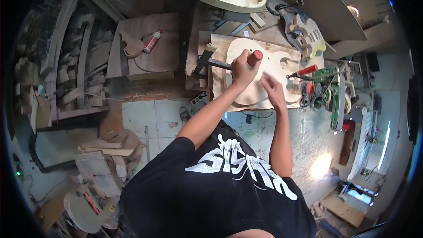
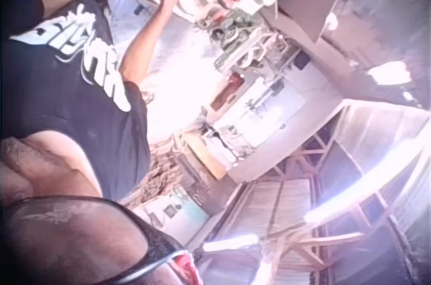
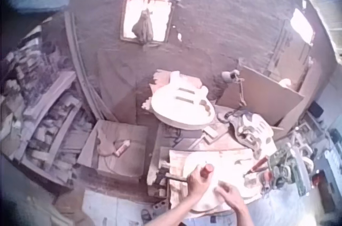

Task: The person secures a wooden guitar body onto a wooden board using clamps, then uses a routing tool to carve out a recessed cavity on the face of the guitar body.

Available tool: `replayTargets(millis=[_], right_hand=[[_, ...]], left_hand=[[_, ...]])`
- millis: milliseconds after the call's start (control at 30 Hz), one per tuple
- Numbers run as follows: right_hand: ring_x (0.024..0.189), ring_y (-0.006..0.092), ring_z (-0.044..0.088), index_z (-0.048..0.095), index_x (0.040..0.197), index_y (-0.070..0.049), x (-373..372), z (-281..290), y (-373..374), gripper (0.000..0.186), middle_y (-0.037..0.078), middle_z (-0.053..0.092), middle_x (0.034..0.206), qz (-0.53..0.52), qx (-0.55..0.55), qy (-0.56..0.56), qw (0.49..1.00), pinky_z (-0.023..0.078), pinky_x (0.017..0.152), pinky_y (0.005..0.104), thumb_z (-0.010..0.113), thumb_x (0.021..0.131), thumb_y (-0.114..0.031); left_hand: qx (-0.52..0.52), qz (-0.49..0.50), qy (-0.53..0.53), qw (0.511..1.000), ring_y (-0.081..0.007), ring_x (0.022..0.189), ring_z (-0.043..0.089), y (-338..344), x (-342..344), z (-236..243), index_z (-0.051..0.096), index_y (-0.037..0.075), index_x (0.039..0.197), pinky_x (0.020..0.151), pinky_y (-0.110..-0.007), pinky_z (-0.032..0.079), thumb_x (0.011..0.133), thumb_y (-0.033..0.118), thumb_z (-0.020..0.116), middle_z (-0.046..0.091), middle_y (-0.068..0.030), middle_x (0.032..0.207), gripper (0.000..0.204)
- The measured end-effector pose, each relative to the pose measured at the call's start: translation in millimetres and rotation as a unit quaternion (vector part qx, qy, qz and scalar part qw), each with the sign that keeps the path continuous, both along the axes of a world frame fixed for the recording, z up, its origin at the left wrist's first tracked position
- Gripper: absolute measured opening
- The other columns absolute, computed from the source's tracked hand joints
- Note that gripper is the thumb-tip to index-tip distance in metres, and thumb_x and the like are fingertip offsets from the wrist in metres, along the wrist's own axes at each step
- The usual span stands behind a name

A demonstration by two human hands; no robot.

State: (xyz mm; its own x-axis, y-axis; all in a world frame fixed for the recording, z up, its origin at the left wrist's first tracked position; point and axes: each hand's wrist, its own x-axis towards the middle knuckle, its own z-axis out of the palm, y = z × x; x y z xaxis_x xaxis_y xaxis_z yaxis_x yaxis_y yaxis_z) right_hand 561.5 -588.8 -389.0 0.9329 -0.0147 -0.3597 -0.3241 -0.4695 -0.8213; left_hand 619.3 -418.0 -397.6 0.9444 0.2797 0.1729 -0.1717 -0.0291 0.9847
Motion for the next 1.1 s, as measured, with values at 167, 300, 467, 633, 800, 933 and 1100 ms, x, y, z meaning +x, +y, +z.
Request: replayTargets(millis=[167,300,467,633,800,933,1100], right_hand=[[0.123,0.0211,0.056,0.047,0.141,0.002,37.3,89.5,86.1,0.052,0.016,0.057,0.135,0.071,0.123,-0.218,0.966,0.044,0.104,0.0333,0.064,0.096,-0.019],[0.102,0.015,0.06,0.057,0.133,0.002,57.6,92.3,90.2,0.039,0.01,0.065,0.12,0.148,0.045,-0.187,0.97,0.047,0.095,0.0305,0.061,0.098,-0.014],[0.102,0.015,0.06,0.06,0.124,0.002,58.5,84.1,85.8,0.03,0.008,0.067,0.113,0.183,0.083,-0.182,0.962,0.047,0.094,0.0298,0.061,0.097,-0.011],[0.091,0.0187,0.067,0.062,0.116,-0.001,45.6,76.8,91.9,0.022,0.011,0.07,0.098,0.117,-0.086,-0.309,0.94,0.051,0.086,0.0312,0.061,0.096,-0.01],[0.084,0.0272,0.069,0.063,0.113,-0.002,37.4,66.5,117.8,0.023,0.016,0.07,0.094,0.024,-0.231,-0.407,0.883,0.052,0.076,0.0339,0.064,0.094,-0.015],[0.067,0.0205,0.068,0.06,0.092,0.001,60.2,81.2,116.8,0.022,0.012,0.068,0.081,0.072,0.129,-0.174,0.974,0.055,0.073,0.0323,0.072,0.089,-0.018],[0.063,0.0256,0.064,0.056,0.075,-0.002,93.9,48.7,97.4,0.023,0.01,0.056,0.062,0.183,0.328,-0.107,0.921,0.055,0.062,0.0358,0.071,0.083,-0.018]], left_hand=[[-0.032,-0.224,-0.105,0.968,-0.0231,0.058,0.062,12.6,36.3,-37.8,0.067,0.002,0.081,0.056,-0.036,0.047,0.075,0.014,0.076,0.064,-0.0078,0.064,0.016],[-0.079,-0.576,0.087,0.809,-0.012,0.05,0.048,42.3,67.3,-17.8,0.057,0.004,0.069,0.047,-0.028,0.035,0.061,-0.001,0.076,0.053,-0.0005,0.061,0.021],[-0.01,-0.261,-0.004,0.965,-0.0217,0.071,0.065,30.5,22.2,-26.0,0.066,0.001,0.097,0.066,-0.035,0.052,0.071,0.012,0.079,0.064,-0.0081,0.074,0.031],[0.02,0.021,-0.143,0.989,-0.0275,0.082,0.067,58.5,-43.6,-20.6,0.066,0.003,0.098,0.074,-0.036,0.053,0.078,0.008,0.076,0.066,-0.0104,0.091,0.023],[0.061,0.102,-0.08,0.99,-0.0206,0.072,0.055,135.0,-47.1,-48.8,0.056,0.004,0.108,0.066,-0.032,0.047,0.077,0.018,0.081,0.056,-0.007,0.085,0.042],[0.083,-0.06,-0.094,0.99,-0.0181,0.085,0.06,167.2,3.8,-42.8,0.061,0.001,0.107,0.077,-0.034,0.049,0.074,0.03,0.085,0.064,-0.0097,0.09,0.05],[0.106,-0.211,0.015,0.972,-0.0094,0.063,0.057,157.9,24.9,-48.4,0.068,-0.001,0.087,0.062,-0.031,0.048,0.085,0.032,0.078,0.065,-0.0071,0.068,0.034]])
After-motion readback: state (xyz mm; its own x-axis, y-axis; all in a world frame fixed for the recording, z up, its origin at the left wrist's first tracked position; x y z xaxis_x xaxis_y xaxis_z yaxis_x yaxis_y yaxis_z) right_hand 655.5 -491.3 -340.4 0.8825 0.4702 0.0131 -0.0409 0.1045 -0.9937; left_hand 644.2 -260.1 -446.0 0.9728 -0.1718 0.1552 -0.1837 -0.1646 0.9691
